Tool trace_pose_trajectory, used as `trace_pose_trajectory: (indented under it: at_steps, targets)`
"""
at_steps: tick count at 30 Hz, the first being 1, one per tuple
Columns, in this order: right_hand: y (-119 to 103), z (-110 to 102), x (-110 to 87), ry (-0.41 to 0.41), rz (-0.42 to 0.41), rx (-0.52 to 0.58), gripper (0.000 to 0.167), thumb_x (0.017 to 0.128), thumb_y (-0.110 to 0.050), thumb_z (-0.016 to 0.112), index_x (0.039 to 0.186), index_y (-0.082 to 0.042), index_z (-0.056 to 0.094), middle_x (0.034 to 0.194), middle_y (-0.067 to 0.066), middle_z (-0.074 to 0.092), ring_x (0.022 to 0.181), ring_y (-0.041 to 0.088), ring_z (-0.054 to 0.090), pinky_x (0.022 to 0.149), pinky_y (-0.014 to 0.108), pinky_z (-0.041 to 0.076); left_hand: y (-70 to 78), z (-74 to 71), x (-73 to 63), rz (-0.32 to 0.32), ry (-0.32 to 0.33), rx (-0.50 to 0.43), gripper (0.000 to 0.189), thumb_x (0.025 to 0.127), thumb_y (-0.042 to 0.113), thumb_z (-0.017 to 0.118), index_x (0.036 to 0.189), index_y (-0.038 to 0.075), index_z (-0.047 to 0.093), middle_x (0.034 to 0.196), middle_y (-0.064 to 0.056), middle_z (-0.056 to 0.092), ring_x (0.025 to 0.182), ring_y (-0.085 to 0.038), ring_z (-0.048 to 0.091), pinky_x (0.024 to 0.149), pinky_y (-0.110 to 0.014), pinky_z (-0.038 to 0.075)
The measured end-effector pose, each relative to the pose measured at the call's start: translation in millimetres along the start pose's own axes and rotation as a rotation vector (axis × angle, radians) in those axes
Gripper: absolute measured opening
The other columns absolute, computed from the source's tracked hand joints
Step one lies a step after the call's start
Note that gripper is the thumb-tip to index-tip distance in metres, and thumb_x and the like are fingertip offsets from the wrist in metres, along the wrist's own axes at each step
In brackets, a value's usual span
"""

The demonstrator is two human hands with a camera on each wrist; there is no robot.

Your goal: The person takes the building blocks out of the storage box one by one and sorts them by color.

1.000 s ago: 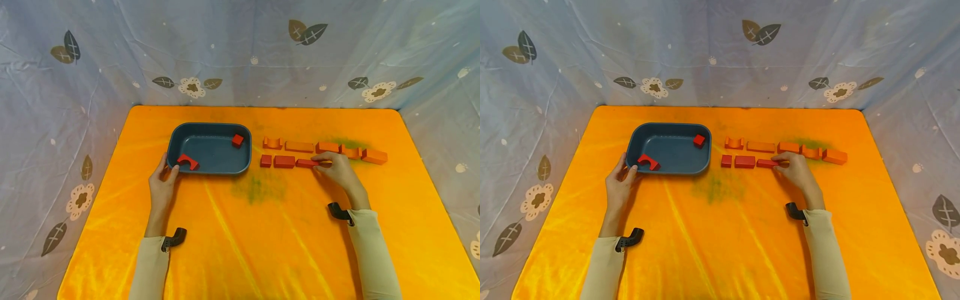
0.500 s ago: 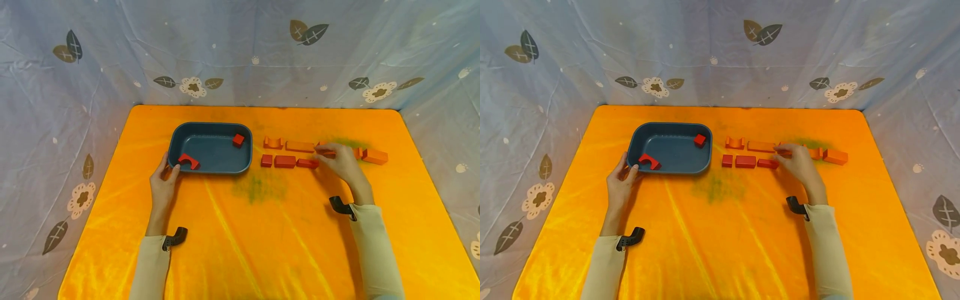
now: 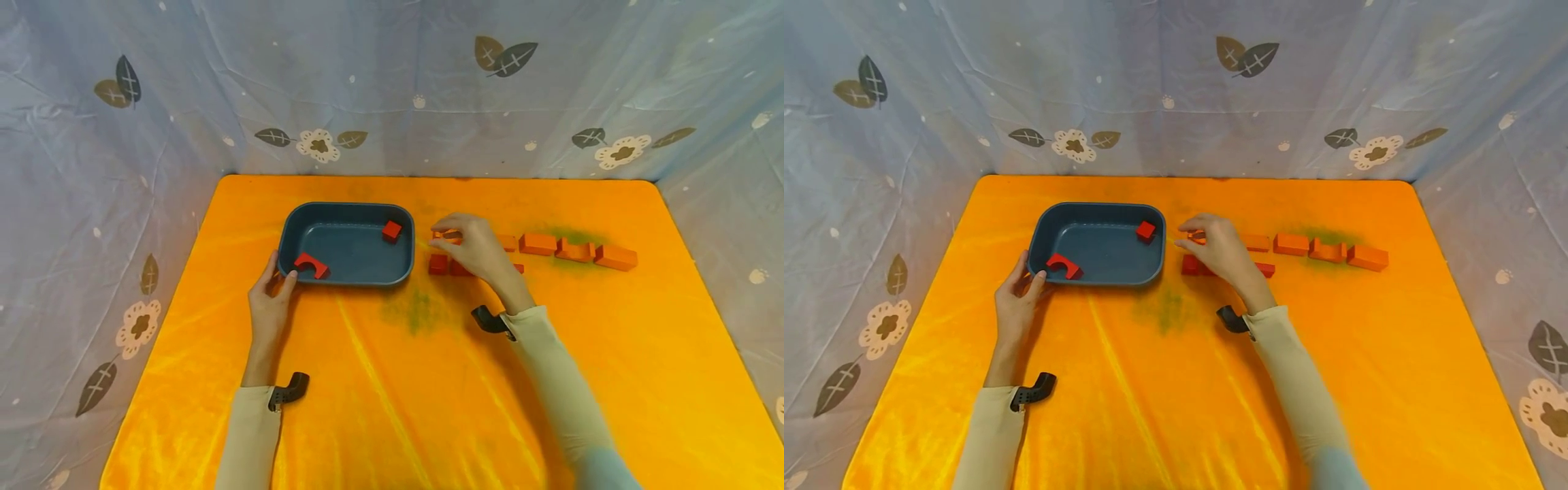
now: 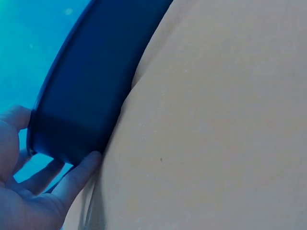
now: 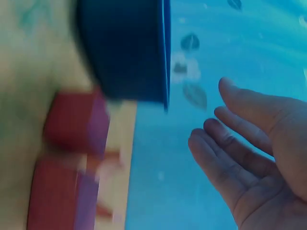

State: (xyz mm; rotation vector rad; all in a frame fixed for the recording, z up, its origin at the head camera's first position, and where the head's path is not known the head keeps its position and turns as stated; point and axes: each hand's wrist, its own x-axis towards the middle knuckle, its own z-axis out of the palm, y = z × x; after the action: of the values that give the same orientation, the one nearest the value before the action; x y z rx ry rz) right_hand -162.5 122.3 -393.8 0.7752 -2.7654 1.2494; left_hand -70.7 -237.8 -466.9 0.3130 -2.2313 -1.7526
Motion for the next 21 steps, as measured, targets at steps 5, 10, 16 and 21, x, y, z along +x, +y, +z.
trace_pose_trajectory:
  at_steps: [5,10,16,21]
  targets:
    - [-23.2,29.3,24.2,-0.089,-0.005,-0.068,0.034,0.089,-0.018,0.074,0.115,0.002,0.071,0.118,0.016,0.066,0.103,0.031,0.065,0.089,0.041,0.056,-1.0,-1.5,0.2,0.006,0.014,0.012,0.059,0.094,0.017,0.067,0.148,0.009,0.043,0.151,-0.003,0.043,0.135,-0.023,0.045,0.112,-0.038,0.037]
    - [-30.9,56.7,40.8,-0.06,-0.046,-0.193,0.025,0.087,-0.015,0.075,0.106,0.001,0.075,0.114,0.015,0.069,0.101,0.028,0.067,0.088,0.036,0.056,11.8,-0.2,-3.6,-0.011,-0.013,-0.008,0.059,0.095,0.012,0.065,0.148,0.004,0.041,0.152,-0.007,0.041,0.136,-0.026,0.043,0.112,-0.043,0.037]
    - [-35.1,73.1,53.2,-0.076,0.047,-0.419,0.014,0.086,-0.012,0.076,0.092,0.0,0.074,0.099,0.014,0.071,0.09,0.029,0.068,0.082,0.037,0.058,-3.9,0.1,-0.7,0.002,-0.005,-0.007,0.058,0.095,0.015,0.066,0.148,0.011,0.043,0.152,-0.003,0.042,0.135,-0.023,0.045,0.112,-0.039,0.037]
    - [-41.2,81.1,60.6,-0.087,0.095,-0.576,0.006,0.09,-0.004,0.069,0.086,-0.001,0.074,0.088,0.015,0.07,0.078,0.031,0.067,0.073,0.04,0.059,-3.6,0.1,0.7,0.018,-0.003,-0.007,0.058,0.094,0.015,0.067,0.148,0.012,0.044,0.151,-0.001,0.044,0.136,-0.021,0.044,0.113,-0.036,0.037]
